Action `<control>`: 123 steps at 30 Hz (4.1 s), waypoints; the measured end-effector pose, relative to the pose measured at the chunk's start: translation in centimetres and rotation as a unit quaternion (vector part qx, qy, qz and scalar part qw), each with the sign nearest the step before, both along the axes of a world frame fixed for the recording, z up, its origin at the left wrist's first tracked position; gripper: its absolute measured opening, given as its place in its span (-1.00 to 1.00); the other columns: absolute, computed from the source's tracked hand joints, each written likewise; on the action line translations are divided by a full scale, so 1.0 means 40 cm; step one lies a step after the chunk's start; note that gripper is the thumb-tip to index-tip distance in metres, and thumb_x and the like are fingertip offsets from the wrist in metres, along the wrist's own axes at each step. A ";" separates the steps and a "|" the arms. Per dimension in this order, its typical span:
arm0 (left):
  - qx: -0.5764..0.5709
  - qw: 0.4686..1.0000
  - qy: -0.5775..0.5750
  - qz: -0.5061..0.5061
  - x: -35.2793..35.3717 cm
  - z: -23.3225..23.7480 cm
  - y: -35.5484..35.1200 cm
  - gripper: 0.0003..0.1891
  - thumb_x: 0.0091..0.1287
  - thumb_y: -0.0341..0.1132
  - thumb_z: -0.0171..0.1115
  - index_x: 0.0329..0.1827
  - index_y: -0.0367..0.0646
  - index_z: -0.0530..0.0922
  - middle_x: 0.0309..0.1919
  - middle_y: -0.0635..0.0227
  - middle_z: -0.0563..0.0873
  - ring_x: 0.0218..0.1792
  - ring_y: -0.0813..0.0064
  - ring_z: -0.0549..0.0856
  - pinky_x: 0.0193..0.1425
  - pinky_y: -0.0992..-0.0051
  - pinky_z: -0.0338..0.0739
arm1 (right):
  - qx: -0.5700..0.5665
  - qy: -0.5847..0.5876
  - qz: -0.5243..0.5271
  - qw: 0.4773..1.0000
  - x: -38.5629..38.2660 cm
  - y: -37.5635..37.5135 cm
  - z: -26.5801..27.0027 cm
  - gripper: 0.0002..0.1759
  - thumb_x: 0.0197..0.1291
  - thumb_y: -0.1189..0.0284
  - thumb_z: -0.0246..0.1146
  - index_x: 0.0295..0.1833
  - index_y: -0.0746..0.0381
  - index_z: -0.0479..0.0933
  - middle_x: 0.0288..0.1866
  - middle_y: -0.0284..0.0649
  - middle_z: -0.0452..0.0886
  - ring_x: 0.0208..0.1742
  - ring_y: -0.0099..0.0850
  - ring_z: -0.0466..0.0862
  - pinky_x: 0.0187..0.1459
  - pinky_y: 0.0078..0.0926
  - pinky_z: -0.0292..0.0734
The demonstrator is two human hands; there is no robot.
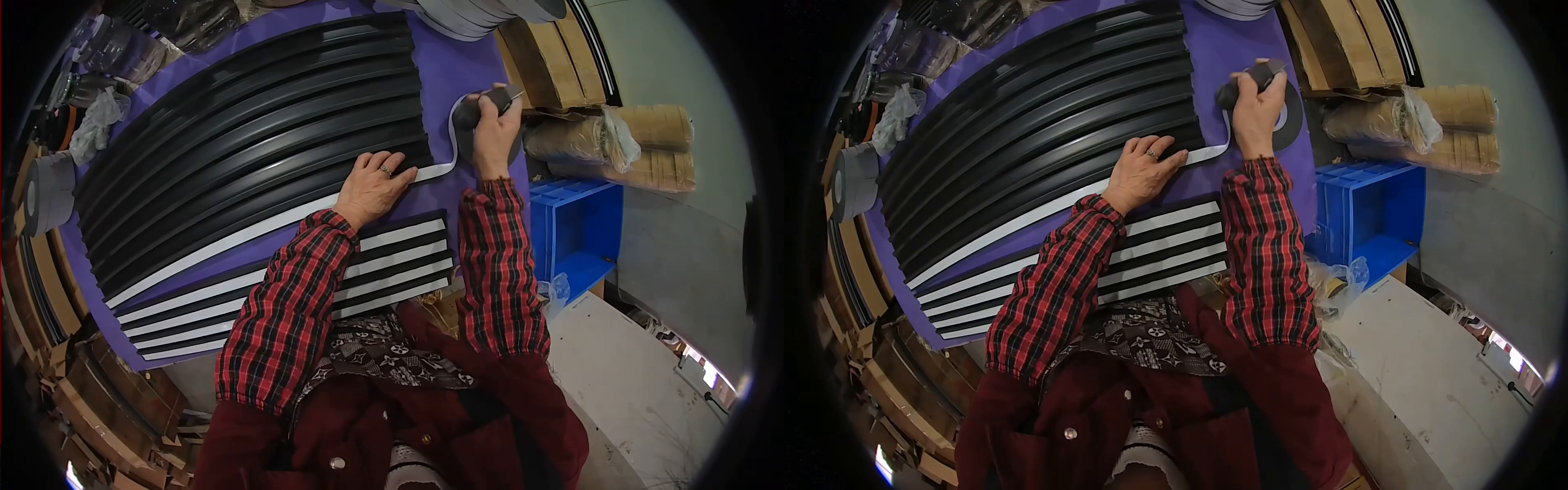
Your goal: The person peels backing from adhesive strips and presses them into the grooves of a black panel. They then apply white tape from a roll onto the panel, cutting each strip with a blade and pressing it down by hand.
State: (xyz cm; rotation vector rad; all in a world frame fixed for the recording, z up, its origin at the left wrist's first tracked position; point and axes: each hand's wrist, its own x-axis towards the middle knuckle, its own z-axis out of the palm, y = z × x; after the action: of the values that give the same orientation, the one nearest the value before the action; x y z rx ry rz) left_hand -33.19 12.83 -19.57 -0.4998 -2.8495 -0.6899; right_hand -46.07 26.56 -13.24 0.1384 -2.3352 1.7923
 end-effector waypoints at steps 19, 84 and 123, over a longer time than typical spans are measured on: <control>0.104 0.994 0.027 0.032 -0.002 -0.021 -0.009 -0.71 0.05 -0.42 0.10 -0.12 -0.02 0.49 -0.21 0.34 0.52 -0.10 0.32 0.46 -0.04 0.39 0.33 | 0.403 -0.085 0.040 0.910 0.279 0.108 -0.094 -0.62 -0.01 0.33 0.17 -0.08 0.26 0.32 -0.41 -0.08 0.49 -0.31 -0.08 0.50 -0.28 -0.27 0.42; -0.037 0.998 0.049 -0.020 0.001 -0.016 0.004 -0.71 0.14 -0.19 0.09 -0.05 0.13 0.44 -0.04 0.45 0.41 -0.04 0.45 0.39 -0.01 0.46 0.25 | 0.363 0.092 0.021 0.927 -0.034 0.016 -0.135 -0.27 -0.09 0.26 0.24 0.11 0.52 0.17 0.07 0.18 0.29 0.13 0.02 0.28 0.14 -0.23 0.16; 0.771 0.549 -0.021 0.322 0.529 0.165 -0.532 -0.83 0.26 -0.33 0.04 -0.21 -0.25 0.44 -0.53 0.44 0.48 -0.53 0.68 0.45 -0.44 0.69 0.38 | -0.516 -0.277 0.296 0.755 0.532 -0.527 0.068 -0.51 -0.02 0.20 0.25 -0.01 0.20 0.36 -0.06 -0.19 0.45 0.02 -0.28 0.44 0.16 -0.35 0.22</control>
State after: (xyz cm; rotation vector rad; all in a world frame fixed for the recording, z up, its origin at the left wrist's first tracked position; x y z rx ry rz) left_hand -12.02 -8.46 -12.98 0.7836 -1.1035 -2.3111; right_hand -24.81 5.49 -10.51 0.2006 -1.1651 3.5603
